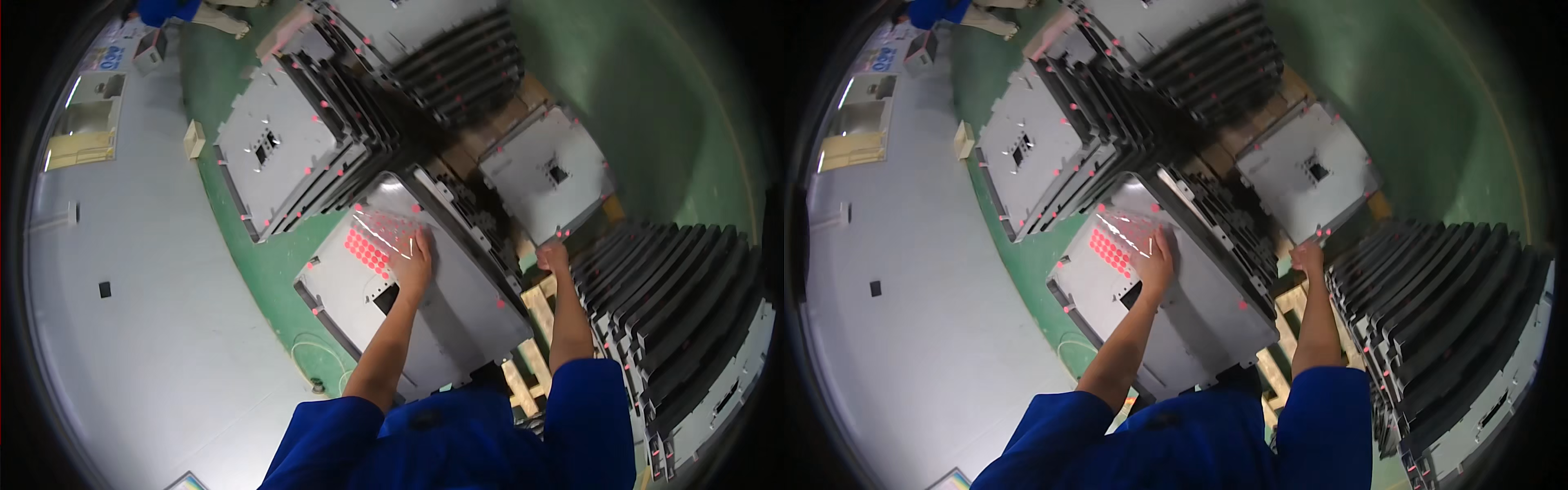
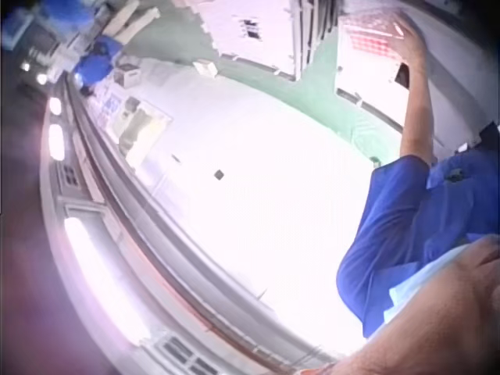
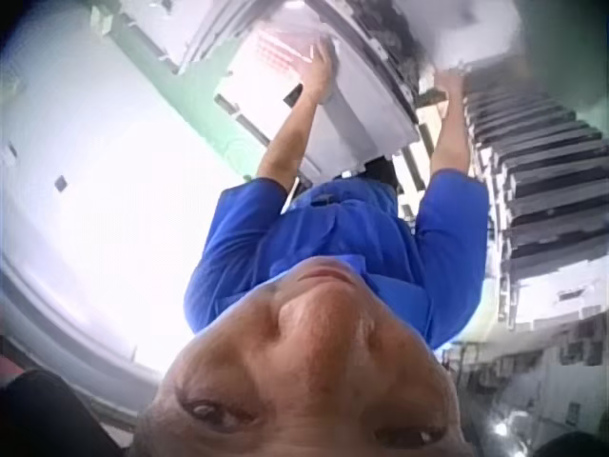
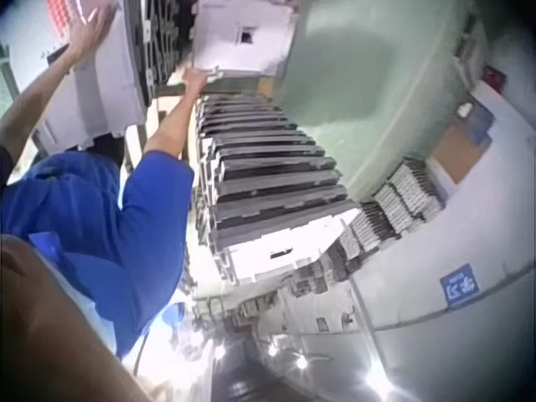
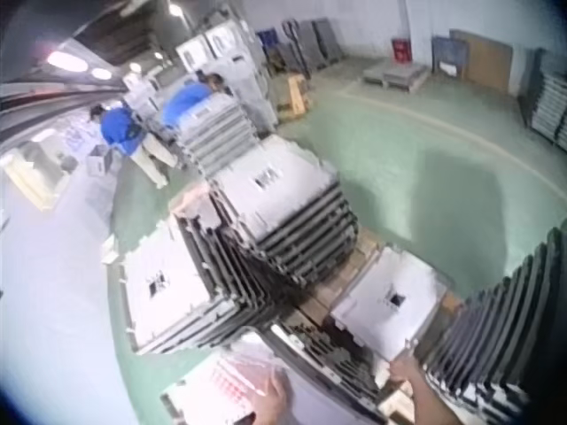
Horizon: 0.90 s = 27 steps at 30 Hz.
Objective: The person picks up a red grid of small components and places it onto a grey metal chassis. They then pick up small white cylindrical objects and insert them into the chassis. The person moves between stacks of chassis on wooden pallets, repeating the process of placing components and inserting cylinders.
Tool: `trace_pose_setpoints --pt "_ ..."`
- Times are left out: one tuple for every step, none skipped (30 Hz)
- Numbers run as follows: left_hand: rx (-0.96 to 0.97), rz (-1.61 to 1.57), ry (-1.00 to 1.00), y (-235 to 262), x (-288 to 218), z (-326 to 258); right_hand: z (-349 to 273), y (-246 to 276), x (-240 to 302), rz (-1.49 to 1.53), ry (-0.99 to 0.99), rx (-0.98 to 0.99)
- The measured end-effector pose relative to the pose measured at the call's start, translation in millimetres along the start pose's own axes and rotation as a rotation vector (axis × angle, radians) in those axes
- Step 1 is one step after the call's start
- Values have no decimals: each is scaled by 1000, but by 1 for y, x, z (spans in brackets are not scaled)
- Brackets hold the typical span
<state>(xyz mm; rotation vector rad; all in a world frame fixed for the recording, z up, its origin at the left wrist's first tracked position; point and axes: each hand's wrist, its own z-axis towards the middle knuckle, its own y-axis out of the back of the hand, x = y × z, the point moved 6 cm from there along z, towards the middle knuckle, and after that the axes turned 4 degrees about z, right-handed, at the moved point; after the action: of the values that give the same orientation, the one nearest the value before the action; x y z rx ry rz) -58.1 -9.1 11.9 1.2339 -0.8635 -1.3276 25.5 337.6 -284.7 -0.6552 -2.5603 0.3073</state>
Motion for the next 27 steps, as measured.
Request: trace_pose_setpoints --pt "-38 32 -30 -10 -2 -7 -25 -2 4 -91 36 -13" --pt "-74 57 -66 -19 -6 -11 -42 4 7 -143 95 -141" --pt "-150 14 -90 9 -3 22 -62 -26 42 -144 269 -232" --pt "-102 -18 -67 17 1 13 -83 -15 22 -79 278 -105" --pt "-42 -57 -35 25 3 2 -103 4 5 -28 277 14" --pt "312 -65 77 25 11 0 -129 0 3 -84 298 -164" --pt "314 -72 71 26 13 1 -160 -3 6 -141 337 -354" --pt "325 -67 73 23 23 -3 -185 -9 4 -159 393 -404" --pt "327 -66 72 23 29 -5 -208 -13 5 -175 461 -451" --pt "235 -240 124 37 37 -6 -228 -14 2 -174 482 -441" --pt "145 -413 173 50 47 -9 -251 -16 -2 -246 547 -458" --pt "59 -596 218 66 55 -12 -275 -16 -12 -212 596 -523" --pt "36 -799 291 84 68 -22 -298 -20 -30 -177 631 -583" --pt "14 -1002 362 101 83 -28 -322 -26 -42 -219 641 -606" --pt "6 -1202 434 115 104 -43 -342 -29 -58 -212 684 -613" --pt "-72 -1331 435 128 130 -62 -356 -30 -81 -192 682 -617" --pt "-51 -1422 516 134 161 -73 -371 -31 -102 -173 681 -618" --pt "-54 -1497 616 134 207 -92 -392 -56 -120 -175 686 -568" --pt "-33 -1694 766 133 242 -115 -408 -54 -144 -189 689 -586" --pt "-30 -1887 910 135 279 -134 -418 -55 -169 -203 696 -587" --pt "-92 -1951 1012 137 313 -157 -425 -54 -192 -210 708 -591" --pt "-162 -2010 1114 136 350 -185 -431 -59 -213 -205 697 -592" --pt "-257 -1949 1194 106 411 -216 -435 -74 -227 -214 696 -568" --pt "-345 -1878 1285 77 466 -253 -436 -90 -237 -225 686 -551" --pt "-231 -1886 1373 79 474 -286 -445 -89 -253 -253 686 -572" --pt "-180 -1773 1368 63 520 -333 -446 -112 -258 -304 683 -536" --pt "-249 -1699 1390 48 562 -382 -443 -135 -264 -354 675 -504"
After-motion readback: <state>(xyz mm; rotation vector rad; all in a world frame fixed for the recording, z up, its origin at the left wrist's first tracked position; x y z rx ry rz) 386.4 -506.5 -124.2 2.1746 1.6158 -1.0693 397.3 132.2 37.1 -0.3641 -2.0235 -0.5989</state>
